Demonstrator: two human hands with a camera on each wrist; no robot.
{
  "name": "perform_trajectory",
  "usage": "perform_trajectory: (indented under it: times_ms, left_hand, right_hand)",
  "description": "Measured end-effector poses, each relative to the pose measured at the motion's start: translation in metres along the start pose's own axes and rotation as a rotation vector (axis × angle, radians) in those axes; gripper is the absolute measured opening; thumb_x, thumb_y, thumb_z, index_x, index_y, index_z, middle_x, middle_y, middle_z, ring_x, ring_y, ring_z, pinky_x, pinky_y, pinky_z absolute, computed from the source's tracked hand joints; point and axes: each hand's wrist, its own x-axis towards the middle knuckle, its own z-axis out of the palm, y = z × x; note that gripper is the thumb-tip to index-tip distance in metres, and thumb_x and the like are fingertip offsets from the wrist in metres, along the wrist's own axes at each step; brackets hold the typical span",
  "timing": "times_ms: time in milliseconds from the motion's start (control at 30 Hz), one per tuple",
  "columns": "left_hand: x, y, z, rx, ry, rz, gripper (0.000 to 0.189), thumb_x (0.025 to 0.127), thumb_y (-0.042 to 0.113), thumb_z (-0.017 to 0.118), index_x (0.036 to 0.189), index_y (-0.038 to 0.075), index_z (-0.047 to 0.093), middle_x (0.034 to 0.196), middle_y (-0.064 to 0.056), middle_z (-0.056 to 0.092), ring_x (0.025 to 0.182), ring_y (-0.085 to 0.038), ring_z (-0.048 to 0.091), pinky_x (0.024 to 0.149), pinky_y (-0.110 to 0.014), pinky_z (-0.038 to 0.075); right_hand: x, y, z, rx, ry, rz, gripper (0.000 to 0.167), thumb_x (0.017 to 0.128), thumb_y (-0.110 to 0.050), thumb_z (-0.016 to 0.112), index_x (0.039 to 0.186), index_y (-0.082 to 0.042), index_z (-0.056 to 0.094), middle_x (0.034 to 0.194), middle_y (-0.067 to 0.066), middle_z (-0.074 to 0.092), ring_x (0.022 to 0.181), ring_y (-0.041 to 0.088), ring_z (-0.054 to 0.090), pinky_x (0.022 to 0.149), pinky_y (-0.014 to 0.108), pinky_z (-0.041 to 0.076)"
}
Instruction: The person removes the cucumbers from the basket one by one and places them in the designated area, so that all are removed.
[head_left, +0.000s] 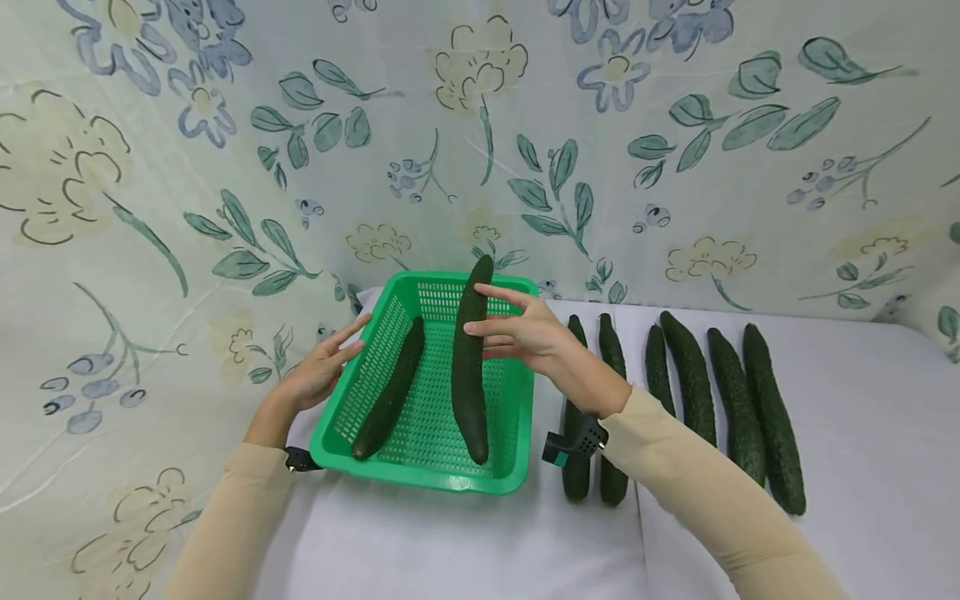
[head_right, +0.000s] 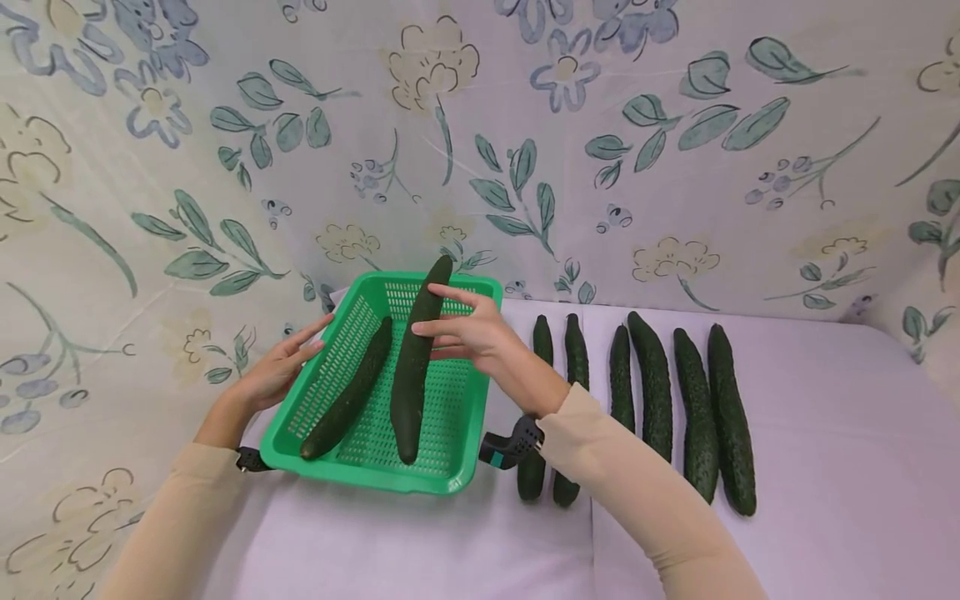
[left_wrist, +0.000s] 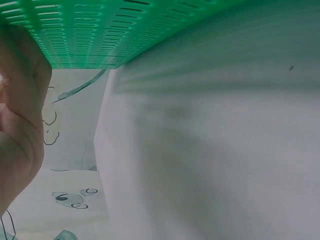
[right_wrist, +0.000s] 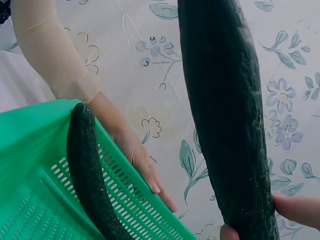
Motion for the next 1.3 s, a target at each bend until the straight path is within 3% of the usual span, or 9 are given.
perform_trajectory:
  times_ms: [267,400,533,700,867,1000,1133,1267,1300]
  left_hand:
    - [0.0,0.001,0.001,-0.026,-0.006,-0.003,0.06,0.11,0.024,0.038,0.163,0.022,0.009,0.116,-0.016,0.069,0.065,-0.013,0.067,0.063,-0.028,0.056]
    - [0.001,0.0,0.0,-0.016,-0.007,-0.004,0.058,0.111,0.025,0.038,0.162,0.026,0.013,0.093,-0.009,0.072,0.055,-0.01,0.061,0.06,-0.026,0.054]
    - [0.002,0.0,0.001,-0.005,-0.013,-0.003,0.057,0.11,0.026,0.039,0.162,0.028,0.014,0.073,-0.002,0.066,0.044,-0.007,0.049,0.056,-0.024,0.05]
    - [0.001,0.001,0.0,-0.003,-0.031,0.005,0.058,0.111,0.025,0.038,0.162,0.026,0.012,0.071,0.0,0.064,0.041,-0.007,0.045,0.052,-0.023,0.048]
    - [0.001,0.001,-0.002,-0.012,-0.046,0.014,0.059,0.111,0.024,0.038,0.163,0.023,0.009,0.088,-0.005,0.071,0.051,-0.009,0.056,0.059,-0.025,0.053]
    - [0.0,0.001,-0.002,0.021,-0.024,0.007,0.059,0.11,0.026,0.039,0.163,0.024,0.012,0.091,-0.004,0.071,0.045,-0.007,0.05,0.056,-0.023,0.05]
    - [-0.001,0.002,-0.001,0.048,0.004,0.003,0.059,0.11,0.027,0.04,0.162,0.025,0.014,0.095,-0.004,0.072,0.039,-0.006,0.041,0.049,-0.021,0.044]
    - [-0.001,0.003,0.0,0.063,0.013,0.003,0.058,0.11,0.027,0.041,0.162,0.025,0.015,0.091,-0.003,0.072,0.037,-0.005,0.036,0.043,-0.02,0.039]
    - [-0.001,0.003,0.0,0.071,0.016,0.002,0.058,0.11,0.028,0.041,0.162,0.025,0.016,0.083,0.0,0.07,0.036,-0.004,0.034,0.042,-0.02,0.037]
  right_hand:
    - [-0.015,0.003,-0.024,-0.023,0.033,0.008,0.071,0.092,0.005,0.068,0.153,-0.019,0.043,0.154,0.023,0.031,0.119,0.038,0.058,0.078,0.037,0.057]
    - [-0.019,0.003,-0.035,-0.045,0.04,-0.001,0.071,0.092,0.003,0.068,0.154,-0.02,0.041,0.154,0.024,0.031,0.11,0.032,0.062,0.079,0.037,0.057]
    - [-0.026,0.002,-0.046,-0.087,0.055,-0.006,0.071,0.093,0.0,0.068,0.155,-0.021,0.039,0.155,0.022,0.031,0.106,0.028,0.063,0.088,0.04,0.054]
    - [-0.033,0.005,-0.06,-0.143,0.112,-0.006,0.073,0.092,-0.005,0.072,0.155,-0.022,0.039,0.145,0.019,0.042,0.11,0.028,0.064,0.101,0.046,0.045]
    - [-0.039,0.007,-0.074,-0.118,0.141,-0.02,0.075,0.092,-0.004,0.072,0.156,-0.02,0.037,0.157,0.022,0.026,0.127,0.039,0.052,0.096,0.042,0.05]
    - [-0.046,0.007,-0.086,-0.133,0.154,-0.022,0.075,0.092,-0.004,0.071,0.157,-0.019,0.036,0.16,0.02,0.021,0.111,0.028,0.061,0.083,0.031,0.055]
    - [-0.055,0.008,-0.098,-0.152,0.166,-0.027,0.076,0.093,-0.005,0.07,0.158,-0.018,0.034,0.157,0.02,0.024,0.093,0.016,0.063,0.081,0.028,0.055]
    - [-0.062,0.009,-0.107,-0.142,0.17,-0.028,0.078,0.092,-0.004,0.071,0.158,-0.017,0.032,0.159,0.023,0.018,0.097,0.015,0.063,0.083,0.028,0.054]
    - [-0.064,0.01,-0.11,-0.147,0.171,-0.026,0.078,0.092,-0.004,0.071,0.158,-0.017,0.032,0.159,0.022,0.018,0.095,0.014,0.063,0.082,0.028,0.054]
